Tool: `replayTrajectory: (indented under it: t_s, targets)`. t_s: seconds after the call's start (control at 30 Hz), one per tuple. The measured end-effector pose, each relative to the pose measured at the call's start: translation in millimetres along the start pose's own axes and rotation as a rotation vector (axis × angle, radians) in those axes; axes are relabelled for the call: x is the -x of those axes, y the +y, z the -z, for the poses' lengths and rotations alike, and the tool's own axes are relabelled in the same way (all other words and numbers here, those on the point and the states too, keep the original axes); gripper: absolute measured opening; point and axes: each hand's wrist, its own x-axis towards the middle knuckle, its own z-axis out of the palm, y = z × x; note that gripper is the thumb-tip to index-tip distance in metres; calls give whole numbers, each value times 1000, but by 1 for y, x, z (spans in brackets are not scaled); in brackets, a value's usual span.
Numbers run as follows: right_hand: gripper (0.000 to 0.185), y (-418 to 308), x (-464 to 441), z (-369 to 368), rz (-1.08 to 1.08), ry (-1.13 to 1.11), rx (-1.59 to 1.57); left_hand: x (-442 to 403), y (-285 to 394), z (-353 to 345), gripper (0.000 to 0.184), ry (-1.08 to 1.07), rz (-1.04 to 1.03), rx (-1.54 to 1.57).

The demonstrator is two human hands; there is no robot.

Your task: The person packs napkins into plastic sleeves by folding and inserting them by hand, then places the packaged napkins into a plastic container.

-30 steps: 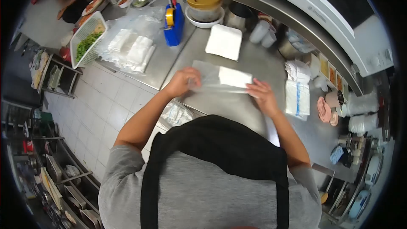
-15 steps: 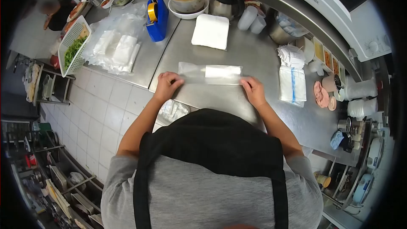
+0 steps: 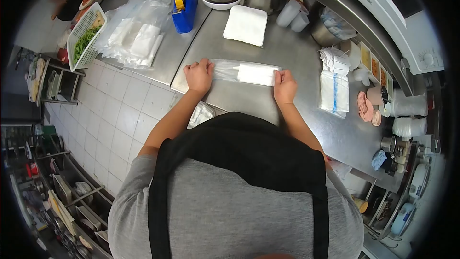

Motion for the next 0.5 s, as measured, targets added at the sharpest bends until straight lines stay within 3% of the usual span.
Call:
replayTrajectory:
  t_s: [0.03,0.13,0.23,0.3,0.4,0.5]
  targets:
    - [21,1,0,-1,10,7,4,-2,2,2,11,-32,17,-22]
    - [21,2,-1,-4,34,15,10,-11,23,14,15,315,-155,-181]
    - [21,1,-3,-2,30,7,12,-21,51,19,14,219,-604,-11]
    - [19,-5,-4,2,18,7,19,-26,50,1,18,-13,-558,17]
    - [17,-28,-16,25,-331,-137,-202,-24,43,-7,19,-205,-436,49]
    - [21,-34,-12,43,228,221,-50,-9,46,-10,18,-298,-213,137]
